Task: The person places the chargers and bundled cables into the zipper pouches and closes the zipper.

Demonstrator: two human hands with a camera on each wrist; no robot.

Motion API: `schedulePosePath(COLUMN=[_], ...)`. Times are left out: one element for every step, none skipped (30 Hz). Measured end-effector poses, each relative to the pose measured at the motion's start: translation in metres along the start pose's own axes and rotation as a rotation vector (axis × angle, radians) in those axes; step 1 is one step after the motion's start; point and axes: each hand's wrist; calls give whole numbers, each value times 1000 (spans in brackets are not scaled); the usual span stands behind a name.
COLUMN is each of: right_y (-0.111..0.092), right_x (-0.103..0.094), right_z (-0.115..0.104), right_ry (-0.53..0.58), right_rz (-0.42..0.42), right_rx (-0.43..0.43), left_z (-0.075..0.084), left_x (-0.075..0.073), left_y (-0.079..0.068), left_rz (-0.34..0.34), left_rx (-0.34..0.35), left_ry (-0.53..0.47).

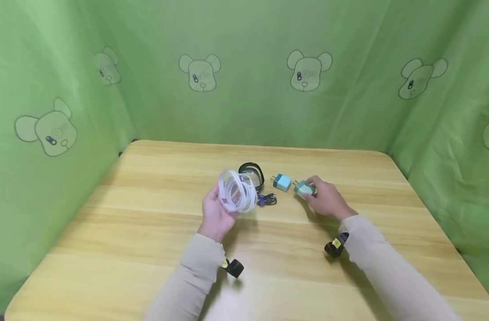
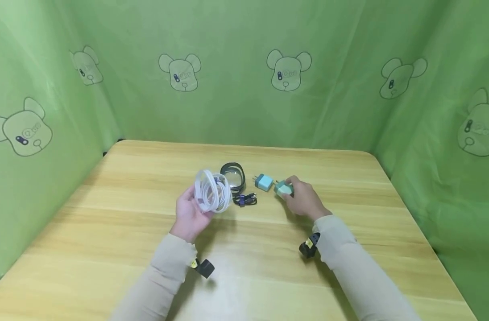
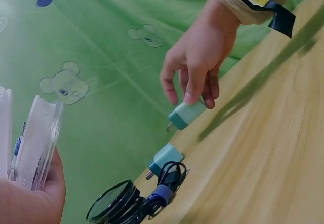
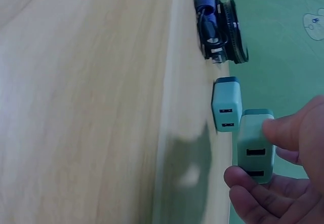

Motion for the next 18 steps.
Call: schedulePosePath(right_y=[-1, -2, -3, -3, -3, -3, -3, -4, -4, -4, -5, -5, -5, -6, -6, -6, -6, -6], right_x=[0, -1, -1, -1, 0, 0, 1, 1, 2, 3, 3, 3, 4, 3, 3, 2, 1, -1], right_z=[0, -1, -1, -2, -2, -3, -3, -2, -2, -2, -2, -1, -1, -1, -1, -1, -1, -2], right_ry=[9, 16, 26, 31, 39, 45, 47, 47, 50, 53, 55, 55, 59, 65, 72, 80, 85, 88], right_rz=[6, 10, 13, 16, 18, 20, 21, 23, 23, 23, 23, 22, 20, 19, 22, 28, 37, 48], right_rx=[3, 5, 8, 10, 12, 14, 15, 18, 25, 29, 35, 41, 47, 53, 57, 57, 59, 61], left_z=[1, 1, 1, 1, 1, 1, 0, -1, -2, -4, -5, -7, -8, -9, -10, -10, -11, -11], left_x=[-1, -3, -4, -5, -6, -6, -7, -8, -9, -10, -11, -13, -15, -16, -18, -19, -19, -20], left_y=[-2, -4, -5, -7, -8, -10, -11, -13, -15, -17, -18, -20, -21, -22, -22, -21, -20, -19], left_rz=[5, 8, 10, 12, 11, 5, -5, -14, -20, -26, -33, -33, -33, -33, -37, -45, -55, -63], left_rx=[4, 8, 10, 12, 13, 17, 18, 20, 17, 15, 11, 5, -4, -10, -15, -18, -20, -25], left_ry=[-9, -17, -25, -30, -37, -42, -47, -51, -53, -54, -57, -59, -62, -64, -67, -68, -68, -66])
Point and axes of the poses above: each hand's wrist, its own y-axis towards the middle knuckle, its own x-axis out of the palm, z = x × y, and after that the axes turned 5 degrees about -y, right-handed
